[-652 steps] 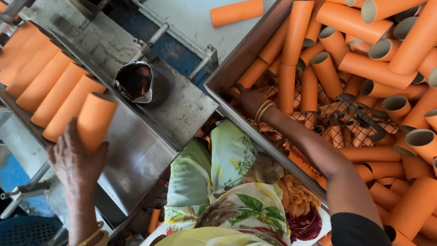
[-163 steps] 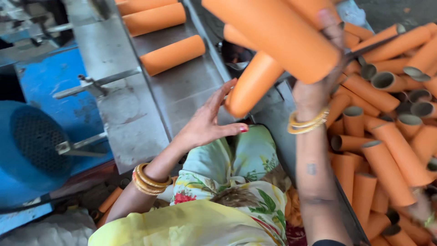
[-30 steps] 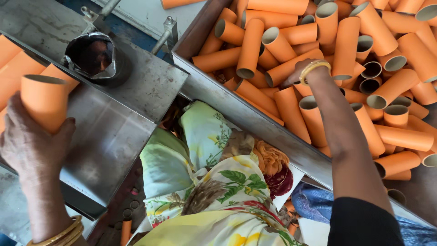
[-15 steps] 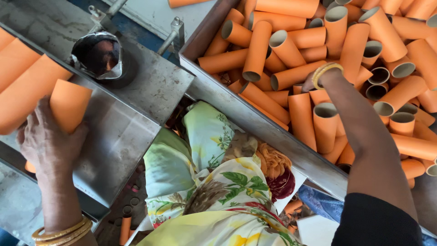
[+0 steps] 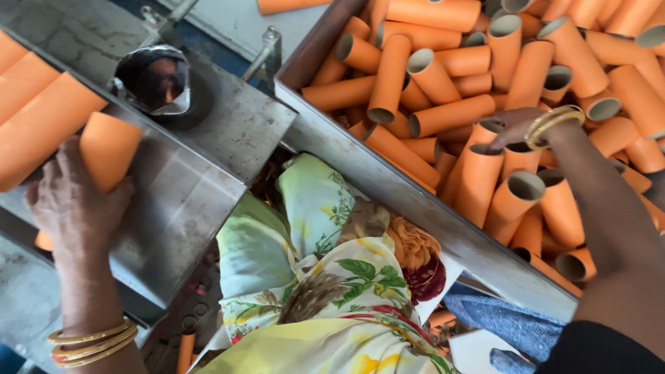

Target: The person picks orange cylindrical tubes from a large bin and places them one by one onto a moving conveyor belt. The person handles the tubes by hand, arranging them in a row on the belt as they move along.

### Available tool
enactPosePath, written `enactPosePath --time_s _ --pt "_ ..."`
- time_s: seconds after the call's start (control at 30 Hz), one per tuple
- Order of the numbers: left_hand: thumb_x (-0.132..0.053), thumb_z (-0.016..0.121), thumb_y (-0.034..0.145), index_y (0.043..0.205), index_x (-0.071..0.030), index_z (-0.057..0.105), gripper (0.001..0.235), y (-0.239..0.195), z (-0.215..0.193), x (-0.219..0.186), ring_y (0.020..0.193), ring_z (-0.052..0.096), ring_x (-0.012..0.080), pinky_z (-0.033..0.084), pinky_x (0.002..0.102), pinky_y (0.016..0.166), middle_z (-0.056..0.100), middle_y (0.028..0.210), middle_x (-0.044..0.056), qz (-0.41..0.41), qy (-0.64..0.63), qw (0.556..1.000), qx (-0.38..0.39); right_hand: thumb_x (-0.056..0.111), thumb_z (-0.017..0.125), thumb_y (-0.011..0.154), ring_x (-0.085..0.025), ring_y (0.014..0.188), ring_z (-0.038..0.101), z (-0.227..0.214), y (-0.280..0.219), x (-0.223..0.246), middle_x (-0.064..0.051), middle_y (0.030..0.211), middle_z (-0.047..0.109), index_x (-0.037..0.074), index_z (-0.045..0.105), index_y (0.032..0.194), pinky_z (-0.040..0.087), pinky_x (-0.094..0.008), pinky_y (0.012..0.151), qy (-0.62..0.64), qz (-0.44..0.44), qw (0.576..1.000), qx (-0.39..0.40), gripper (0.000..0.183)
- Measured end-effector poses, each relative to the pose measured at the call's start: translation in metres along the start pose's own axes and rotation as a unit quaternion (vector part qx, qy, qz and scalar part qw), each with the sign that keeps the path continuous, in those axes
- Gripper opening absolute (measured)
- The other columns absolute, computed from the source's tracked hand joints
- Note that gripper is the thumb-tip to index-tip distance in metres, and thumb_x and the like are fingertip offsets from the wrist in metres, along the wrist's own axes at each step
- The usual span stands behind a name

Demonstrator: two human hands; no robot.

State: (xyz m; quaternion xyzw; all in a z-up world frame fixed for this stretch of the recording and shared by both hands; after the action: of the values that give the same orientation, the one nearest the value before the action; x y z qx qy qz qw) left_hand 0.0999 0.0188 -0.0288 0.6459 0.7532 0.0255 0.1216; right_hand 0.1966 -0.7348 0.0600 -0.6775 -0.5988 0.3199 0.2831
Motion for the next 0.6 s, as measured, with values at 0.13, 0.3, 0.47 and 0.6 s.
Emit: enactPosePath --time_s 0.13,0.3,0.47,0.6 --pt "-0.041 0.088 0.076 0.147 -0.01 0.048 0.087 0.002 0.004 0.004 0.129 0.061 0.0333 0.041 0.053 0.104 0.067 0.13 0.016 0.016 0.006 1.0 -0.022 0.026 0.085 0.072 -0.043 0.109 0.073 0.015 -0.055 -0.036 -0.023 0.137 0.054 0.007 0.041 0.157 0.061 -0.054 0.084 0.121 0.005 0.987 -0.106 0.097" --pt "-0.045 0.087 0.077 0.144 -0.011 0.049 0.084 -0.001 0.013 0.005 0.128 0.062 0.0343 0.042 0.054 0.105 0.066 0.13 0.018 0.015 0.005 1.0 -0.008 0.026 0.085 0.07 -0.039 0.107 0.061 0.037 -0.077 -0.055 -0.028 0.131 0.055 0.005 0.039 0.154 0.054 -0.052 0.09 0.153 -0.05 0.969 -0.189 0.098" --pt "-0.048 0.085 0.078 0.146 -0.011 0.049 0.086 -0.001 0.017 0.007 0.124 0.062 0.0344 0.041 0.054 0.107 0.066 0.126 0.019 0.008 0.016 1.0 -0.006 0.024 0.082 0.07 -0.04 0.113 0.06 0.05 -0.052 -0.042 -0.027 0.125 0.062 0.005 0.051 0.141 0.049 -0.047 0.096 0.072 -0.141 0.954 -0.255 0.079" --pt "-0.048 0.085 0.076 0.147 -0.012 0.048 0.088 -0.002 0.014 0.005 0.123 0.063 0.0346 0.04 0.054 0.108 0.065 0.126 0.02 0.01 0.02 1.0 -0.004 0.012 0.061 0.083 -0.034 0.114 0.067 0.06 -0.02 -0.03 -0.017 0.122 0.072 0.015 0.066 0.132 0.052 -0.043 0.099 0.08 -0.066 0.979 -0.173 0.049"
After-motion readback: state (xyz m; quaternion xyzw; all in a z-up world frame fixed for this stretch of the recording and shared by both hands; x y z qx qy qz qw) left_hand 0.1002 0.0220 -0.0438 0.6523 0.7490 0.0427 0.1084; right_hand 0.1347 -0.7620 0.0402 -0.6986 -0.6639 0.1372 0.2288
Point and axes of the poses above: each hand's wrist, its own y-axis towards the middle knuckle, its own z-axis out of the palm, x = y × z, the point moved 2 cm from there along y, towards the middle knuckle
